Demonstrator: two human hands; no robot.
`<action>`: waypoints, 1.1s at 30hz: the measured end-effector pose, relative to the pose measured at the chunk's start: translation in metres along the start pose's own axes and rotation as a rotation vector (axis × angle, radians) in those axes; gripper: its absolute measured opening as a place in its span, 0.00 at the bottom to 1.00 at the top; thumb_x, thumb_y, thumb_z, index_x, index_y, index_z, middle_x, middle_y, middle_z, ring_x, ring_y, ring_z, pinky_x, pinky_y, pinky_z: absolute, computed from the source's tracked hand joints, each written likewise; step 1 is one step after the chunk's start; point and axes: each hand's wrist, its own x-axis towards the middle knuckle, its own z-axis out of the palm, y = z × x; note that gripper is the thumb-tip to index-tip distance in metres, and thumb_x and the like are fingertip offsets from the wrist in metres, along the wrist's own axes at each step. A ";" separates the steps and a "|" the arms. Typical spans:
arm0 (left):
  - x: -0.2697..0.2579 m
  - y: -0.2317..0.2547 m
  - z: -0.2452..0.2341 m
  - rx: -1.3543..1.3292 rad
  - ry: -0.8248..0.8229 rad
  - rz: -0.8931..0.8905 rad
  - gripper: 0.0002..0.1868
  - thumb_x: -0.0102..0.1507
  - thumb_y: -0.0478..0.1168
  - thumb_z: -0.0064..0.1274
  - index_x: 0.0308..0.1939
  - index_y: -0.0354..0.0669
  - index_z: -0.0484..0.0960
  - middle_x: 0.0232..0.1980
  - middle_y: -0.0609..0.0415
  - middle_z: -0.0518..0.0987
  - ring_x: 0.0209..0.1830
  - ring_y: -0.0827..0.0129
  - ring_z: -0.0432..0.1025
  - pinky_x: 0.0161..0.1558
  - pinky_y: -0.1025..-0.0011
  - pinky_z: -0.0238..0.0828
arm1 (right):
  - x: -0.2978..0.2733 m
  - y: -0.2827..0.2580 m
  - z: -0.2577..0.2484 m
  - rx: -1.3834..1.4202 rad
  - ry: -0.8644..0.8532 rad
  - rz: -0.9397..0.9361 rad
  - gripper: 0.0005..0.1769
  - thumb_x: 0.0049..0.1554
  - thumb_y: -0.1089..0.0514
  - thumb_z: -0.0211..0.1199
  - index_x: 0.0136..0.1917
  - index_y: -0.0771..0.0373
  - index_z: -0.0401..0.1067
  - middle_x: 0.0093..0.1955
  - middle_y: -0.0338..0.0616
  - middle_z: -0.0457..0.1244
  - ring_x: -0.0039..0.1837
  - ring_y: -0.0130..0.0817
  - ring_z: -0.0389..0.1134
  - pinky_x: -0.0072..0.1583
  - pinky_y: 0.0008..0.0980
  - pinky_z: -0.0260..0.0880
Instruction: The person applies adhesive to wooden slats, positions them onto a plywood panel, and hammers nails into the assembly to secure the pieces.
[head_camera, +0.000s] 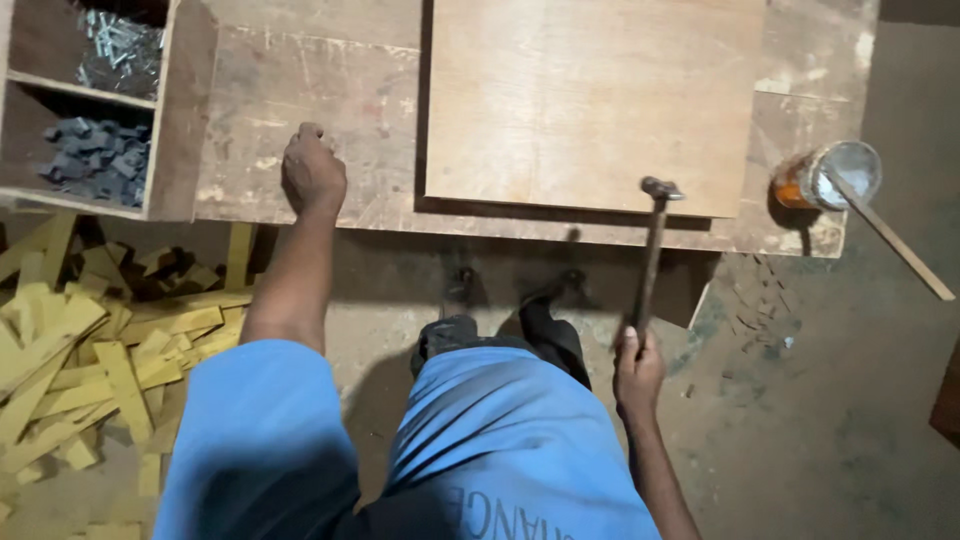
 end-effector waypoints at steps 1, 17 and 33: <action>-0.004 0.007 -0.003 0.025 -0.019 0.020 0.19 0.61 0.31 0.53 0.56 0.45 0.78 0.55 0.44 0.78 0.56 0.48 0.72 0.53 0.55 0.70 | 0.002 -0.006 0.000 -0.060 -0.011 -0.017 0.16 0.69 0.50 0.53 0.49 0.66 0.70 0.32 0.41 0.61 0.35 0.32 0.62 0.39 0.35 0.62; -0.118 0.057 0.039 -0.663 -0.080 0.646 0.07 0.62 0.30 0.57 0.45 0.39 0.84 0.44 0.47 0.81 0.48 0.52 0.75 0.50 0.60 0.72 | 0.016 -0.070 0.044 -0.206 -0.306 -0.099 0.18 0.63 0.46 0.57 0.54 0.62 0.75 0.38 0.58 0.67 0.40 0.52 0.71 0.43 0.46 0.68; -0.120 0.072 0.061 -0.632 0.119 0.671 0.11 0.59 0.25 0.55 0.41 0.41 0.86 0.41 0.49 0.82 0.47 0.55 0.74 0.47 0.62 0.74 | 0.018 -0.097 0.039 -0.286 -0.321 -0.038 0.15 0.62 0.49 0.61 0.55 0.61 0.76 0.32 0.59 0.65 0.34 0.50 0.69 0.39 0.45 0.65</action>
